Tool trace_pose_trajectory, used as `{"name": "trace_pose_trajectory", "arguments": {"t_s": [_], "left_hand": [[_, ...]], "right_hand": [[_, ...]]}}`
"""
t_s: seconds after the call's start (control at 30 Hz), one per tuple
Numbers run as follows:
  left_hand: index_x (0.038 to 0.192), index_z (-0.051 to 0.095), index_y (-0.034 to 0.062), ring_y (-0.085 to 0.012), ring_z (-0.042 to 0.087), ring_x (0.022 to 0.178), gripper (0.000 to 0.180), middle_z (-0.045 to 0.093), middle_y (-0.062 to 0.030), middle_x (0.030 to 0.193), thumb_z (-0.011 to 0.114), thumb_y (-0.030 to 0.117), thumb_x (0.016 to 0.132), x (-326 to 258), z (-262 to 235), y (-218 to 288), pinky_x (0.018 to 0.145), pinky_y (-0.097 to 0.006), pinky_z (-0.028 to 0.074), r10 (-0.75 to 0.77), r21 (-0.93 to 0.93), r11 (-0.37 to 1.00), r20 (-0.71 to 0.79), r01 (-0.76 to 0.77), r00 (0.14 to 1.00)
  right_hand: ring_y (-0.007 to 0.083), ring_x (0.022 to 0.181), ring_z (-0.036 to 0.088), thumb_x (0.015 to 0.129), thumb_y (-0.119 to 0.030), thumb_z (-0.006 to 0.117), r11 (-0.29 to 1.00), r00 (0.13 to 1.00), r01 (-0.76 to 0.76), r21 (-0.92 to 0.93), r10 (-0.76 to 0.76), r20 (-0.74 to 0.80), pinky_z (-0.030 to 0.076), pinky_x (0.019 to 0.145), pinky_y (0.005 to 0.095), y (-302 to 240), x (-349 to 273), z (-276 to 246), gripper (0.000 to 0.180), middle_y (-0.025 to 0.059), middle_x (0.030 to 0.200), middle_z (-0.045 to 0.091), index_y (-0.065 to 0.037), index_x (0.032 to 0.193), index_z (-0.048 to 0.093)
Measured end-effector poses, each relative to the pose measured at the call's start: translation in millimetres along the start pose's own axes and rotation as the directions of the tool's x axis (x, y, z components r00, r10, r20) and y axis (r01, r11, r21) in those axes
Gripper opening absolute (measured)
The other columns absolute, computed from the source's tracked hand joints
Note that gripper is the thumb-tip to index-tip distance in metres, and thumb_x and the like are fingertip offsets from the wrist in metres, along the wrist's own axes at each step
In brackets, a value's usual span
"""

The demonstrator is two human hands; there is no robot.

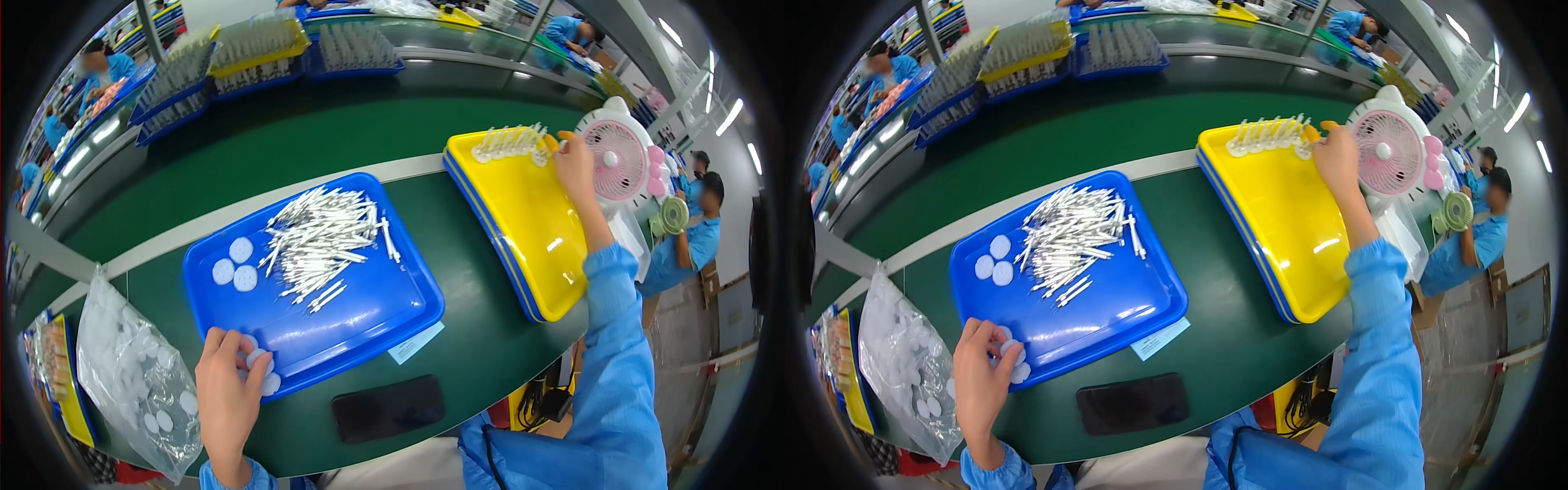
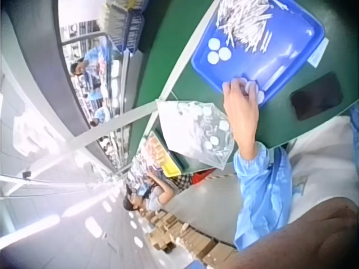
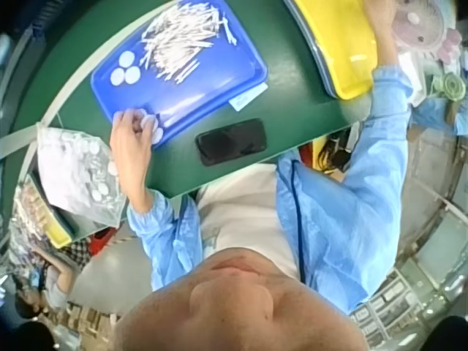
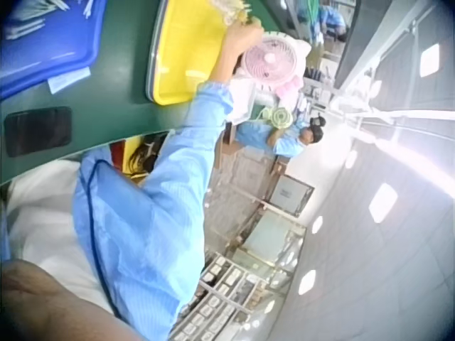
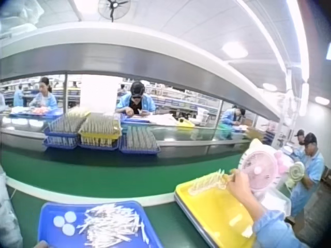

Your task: The person inserts white plastic sticks into small white circular discs using a yellow tool. They pick up a disc and a stick, use the tool to push the stick into the disc, and then place the assembled unit into a yellow tray. This process is repeated continuously throughout the video.

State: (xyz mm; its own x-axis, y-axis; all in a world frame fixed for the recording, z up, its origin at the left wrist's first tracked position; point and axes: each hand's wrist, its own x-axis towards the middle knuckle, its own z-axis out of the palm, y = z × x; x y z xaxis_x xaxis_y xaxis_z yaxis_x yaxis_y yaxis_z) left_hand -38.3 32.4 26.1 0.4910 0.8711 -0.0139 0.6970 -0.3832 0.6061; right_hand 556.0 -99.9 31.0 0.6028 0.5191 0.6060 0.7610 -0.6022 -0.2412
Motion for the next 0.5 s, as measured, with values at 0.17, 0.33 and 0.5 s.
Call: {"name": "trace_pose_trajectory", "arguments": {"t_s": [0.17,0.33,0.5], "left_hand": [[0.097,0.066,-0.0038,-0.0232,0.061,0.065,0.02,0.066,-0.0137,0.083,0.082,0.003,0.087,2,5,2,0.061,-0.037,0.05,0.033,-0.095,0.995,-0.054,-0.038,0.998],[0.107,0.069,-0.0048,-0.0086,0.06,0.062,0.014,0.067,-0.0061,0.085,0.075,0.002,0.097,-1,14,6,0.059,-0.026,0.051,-0.052,-0.359,0.933,-0.072,0.023,0.996],[0.12,0.07,-0.0067,-0.0173,0.075,0.076,0.02,0.066,-0.0093,0.101,0.068,0.0,0.102,0,29,3,0.066,-0.027,0.058,0.003,-0.527,0.849,-0.041,-0.024,0.999]], "right_hand": [[0.0381,0.094,0.066,0.078,0.007,0.075,0.85,0.904,0.352,0.391,-0.417,0.092,0.053,0.082,0.0491,-121,-92,-43,0.025,0.0174,0.1,0.067,0.002,0.102,0.076],[0.0308,0.101,0.061,0.08,0.001,0.078,0.627,0.611,0.436,0.646,-0.733,0.299,0.048,0.087,0.042,-235,-170,-47,0.024,0.0121,0.102,0.067,0.001,0.104,0.079],[0.0301,0.106,0.059,0.078,0.003,0.075,0.595,0.577,0.457,0.661,-0.764,0.288,0.048,0.09,0.0413,-285,-198,-17,0.024,0.0136,0.108,0.066,0.004,0.101,0.079]]}}
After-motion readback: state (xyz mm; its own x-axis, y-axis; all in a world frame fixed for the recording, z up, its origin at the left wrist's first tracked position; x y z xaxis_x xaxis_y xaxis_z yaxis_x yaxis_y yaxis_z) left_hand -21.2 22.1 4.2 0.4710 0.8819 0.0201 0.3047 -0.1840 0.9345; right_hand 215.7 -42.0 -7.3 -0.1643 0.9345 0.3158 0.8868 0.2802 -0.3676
